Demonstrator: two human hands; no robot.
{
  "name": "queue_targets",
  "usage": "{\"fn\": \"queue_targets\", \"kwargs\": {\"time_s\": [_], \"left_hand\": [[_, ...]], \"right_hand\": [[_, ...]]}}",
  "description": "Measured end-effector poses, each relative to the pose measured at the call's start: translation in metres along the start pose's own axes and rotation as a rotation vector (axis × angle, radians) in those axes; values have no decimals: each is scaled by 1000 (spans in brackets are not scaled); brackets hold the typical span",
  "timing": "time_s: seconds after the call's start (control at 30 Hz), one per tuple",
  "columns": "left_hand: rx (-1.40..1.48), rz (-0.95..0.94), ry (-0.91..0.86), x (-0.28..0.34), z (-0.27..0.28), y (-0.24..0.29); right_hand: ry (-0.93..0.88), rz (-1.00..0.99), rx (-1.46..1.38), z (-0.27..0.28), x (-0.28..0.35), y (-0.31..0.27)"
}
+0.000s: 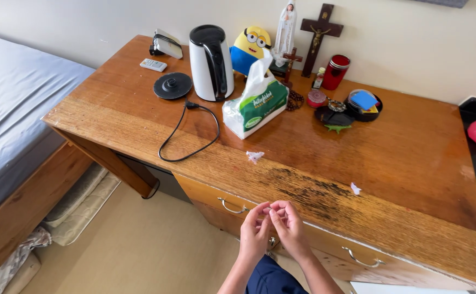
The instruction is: The person moves a tissue pack and a remote control on a wooden table, then walks to a sink to wet and wring out a green cloth. They return to the table and wipe its surface with the cloth, repeating the process of rinsing the cloth at the sink and wiping the table again.
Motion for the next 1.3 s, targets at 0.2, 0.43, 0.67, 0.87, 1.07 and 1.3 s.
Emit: {"fn": "queue_targets", "kwargs": {"time_s": [0.2,0.43,0.67,0.87,1.07,1.3], "left_hand": [[-144,-75,14,-67,52,26],[-403,-195,43,-191,92,81],[-682,-325,-102,-302,69,104],[-546,-248,-244,-343,54,99],[-385,-269,-296,-366,73,110],[-216,98,-394,-369,128,127]], "right_hand": [[212,182,385,-26,-64,-28],[385,274,578,-55,-169,-47],[449,101,454,-67,-259,-46],[531,91,525,-72,-267,-16],[500,105,305,-96,-258,-49],[429,-15,141,-127,-227,-32]]}}
Point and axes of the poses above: each hand's wrist, its own x-axis away from the middle knuckle, its own z-axis out of the back of the hand, y = z × x, the point moved 7 cm from there along -x, towards the middle knuckle, and after that the axes turned 10 degrees about x, right-handed, at the moved point
